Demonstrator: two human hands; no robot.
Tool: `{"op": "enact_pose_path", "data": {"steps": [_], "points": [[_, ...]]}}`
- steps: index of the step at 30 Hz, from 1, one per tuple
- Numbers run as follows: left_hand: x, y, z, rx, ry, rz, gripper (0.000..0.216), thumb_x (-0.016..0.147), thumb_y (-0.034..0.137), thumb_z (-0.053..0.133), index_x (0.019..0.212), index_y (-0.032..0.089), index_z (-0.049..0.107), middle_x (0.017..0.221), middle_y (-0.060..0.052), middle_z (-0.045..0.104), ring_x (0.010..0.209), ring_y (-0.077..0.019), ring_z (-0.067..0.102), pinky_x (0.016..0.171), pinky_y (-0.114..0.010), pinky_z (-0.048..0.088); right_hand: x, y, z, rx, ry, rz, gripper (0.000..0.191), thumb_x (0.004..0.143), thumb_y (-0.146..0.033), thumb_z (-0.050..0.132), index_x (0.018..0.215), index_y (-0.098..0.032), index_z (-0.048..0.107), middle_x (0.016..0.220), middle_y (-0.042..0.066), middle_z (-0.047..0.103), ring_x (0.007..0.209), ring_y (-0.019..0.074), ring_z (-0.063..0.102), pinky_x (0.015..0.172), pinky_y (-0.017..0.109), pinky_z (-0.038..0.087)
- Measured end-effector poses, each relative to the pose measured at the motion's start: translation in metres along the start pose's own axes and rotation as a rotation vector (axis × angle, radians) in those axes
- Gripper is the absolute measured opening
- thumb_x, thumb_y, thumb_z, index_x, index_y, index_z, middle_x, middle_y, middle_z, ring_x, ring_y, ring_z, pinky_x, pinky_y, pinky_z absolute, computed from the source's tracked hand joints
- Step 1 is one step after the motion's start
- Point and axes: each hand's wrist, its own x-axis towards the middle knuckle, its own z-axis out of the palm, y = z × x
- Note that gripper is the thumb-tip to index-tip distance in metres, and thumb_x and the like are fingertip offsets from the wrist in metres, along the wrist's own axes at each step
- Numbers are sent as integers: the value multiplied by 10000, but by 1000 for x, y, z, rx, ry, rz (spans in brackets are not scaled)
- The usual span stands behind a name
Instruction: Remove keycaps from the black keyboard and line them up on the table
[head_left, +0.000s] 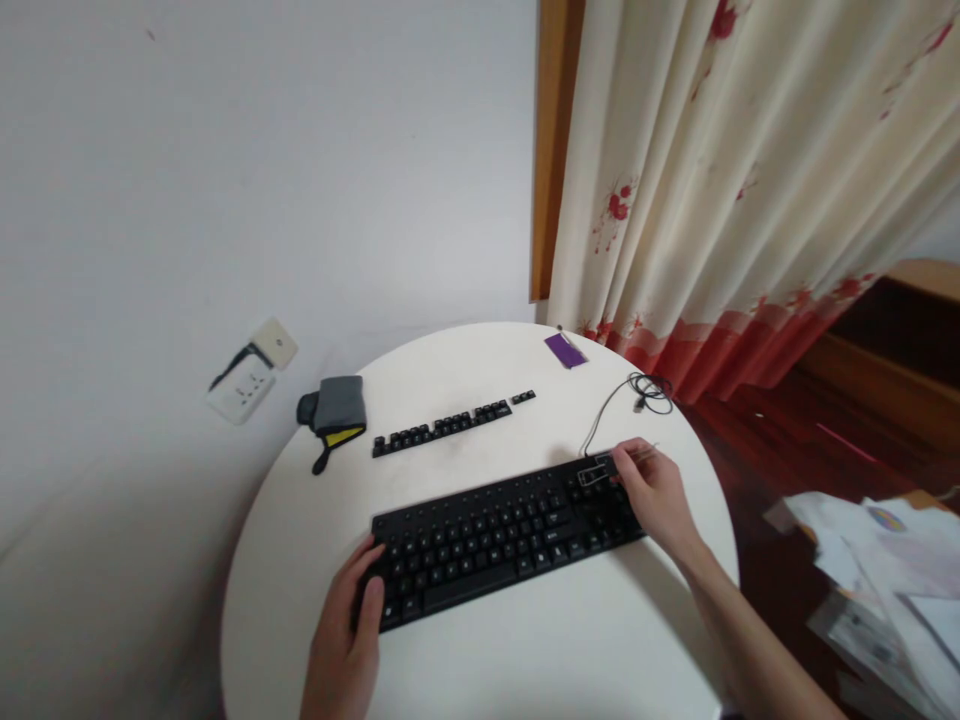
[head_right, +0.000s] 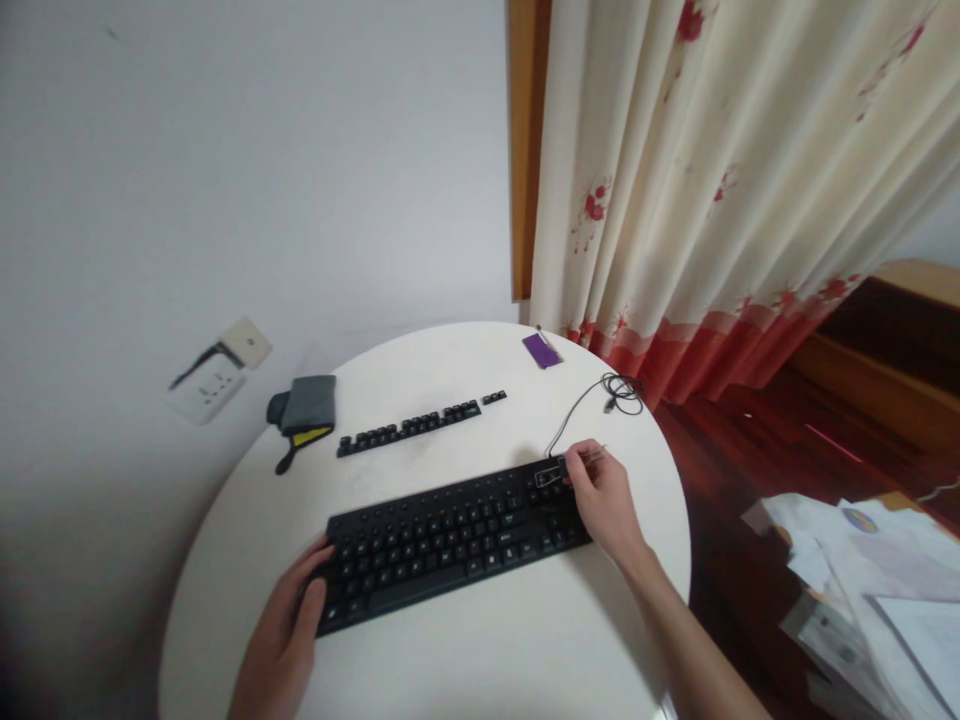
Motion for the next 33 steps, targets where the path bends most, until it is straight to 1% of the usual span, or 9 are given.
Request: {"op": "enact_pose_path", "data": {"steps": [11, 16, 19, 22, 24, 26, 29, 31, 33], "points": [[-2, 2, -1, -12, -3, -15, 365, 911, 478, 425, 1166, 274, 588, 1373, -48, 545, 1327, -276, 463, 1174, -521, 299, 6, -20, 21, -420, -289, -230, 234, 946, -302, 417, 843, -206, 604, 666, 21, 641, 600, 191, 599, 605, 295, 399], [2, 2, 1, -11, 7, 13, 358, 911, 464, 436, 1173, 269, 584, 1358, -58, 551, 1312, -273, 477, 1177, -513, 296, 2, -19, 30, -640, -341, -350, 202, 949, -276, 421, 878, -214, 599, 740, 61, 689, 648, 217, 638, 626, 291, 398], [13, 12, -3, 12, 27, 80, 371, 904, 443, 469, 1210, 258, 566, 1365, -71, 540, 1299, -270, 492, 1159, -487, 337, 3, -15, 31, -684, -315, -315, 222, 960, -294, 403, 865, -209, 585, 700, 66, 679, 621, 222, 639, 606, 285, 390], [31, 39, -11, 46, 2, 194, 382, 894, 428, 491, 1223, 252, 574, 1328, -72, 570, 1237, -266, 546, 1121, -456, 395, 6, -11, 30, -527, -275, -204, 308, 980, -319, 350, 778, -204, 553, 632, 51, 650, 610, 212, 636, 605, 281, 406], [44, 66, -14, 76, -61, 247, 368, 898, 429, 482, 1201, 263, 607, 1263, -57, 621, 1166, -259, 592, 1081, -436, 436, 8, -8, 28, -380, -275, -137, 346, 984, -342, 335, 736, -207, 535, 610, 32, 639, 582, 190, 624, 603, 274, 424], [57, 95, -10, 84, -197, 297, 356, 892, 426, 505, 1185, 268, 631, 1221, -50, 652, 1133, -258, 611, 1044, -415, 465, 10, -3, 27, -262, -275, -76, 338, 978, -356, 342, 742, -206, 533, 591, 12, 631, 528, 170, 601, 586, 269, 439], [71, 131, 8, 58, -422, 355, 335, 901, 410, 520, 1164, 253, 657, 1202, -59, 669, 1104, -254, 626, 1019, -405, 480, 13, 5, 27, -121, -266, 28, 305, 967, -375, 354, 791, -199, 532, 575, 0, 632, 454, 156, 573, 518, 266, 438], [74, 144, 27, -7, -554, 364, 296, 904, 392, 537, 1123, 251, 677, 1156, -51, 695, 1063, -234, 647, 993, -375, 498, 16, 9, 26, -41, -269, 78, 305, 959, -406, 371, 809, -194, 531, 566, 3, 635, 429, 154, 563, 469, 259, 419], [73, 148, 45, -108, -617, 327, 280, 898, 360, 556, 1116, 234, 679, 1118, -56, 711, 1009, -216, 665, 947, -349, 523, 16, 8, 25, 35, -272, 85, 325, 952, -450, 396, 813, -190, 533, 571, 9, 639, 424, 146, 554, 446, 249, 397]]}}
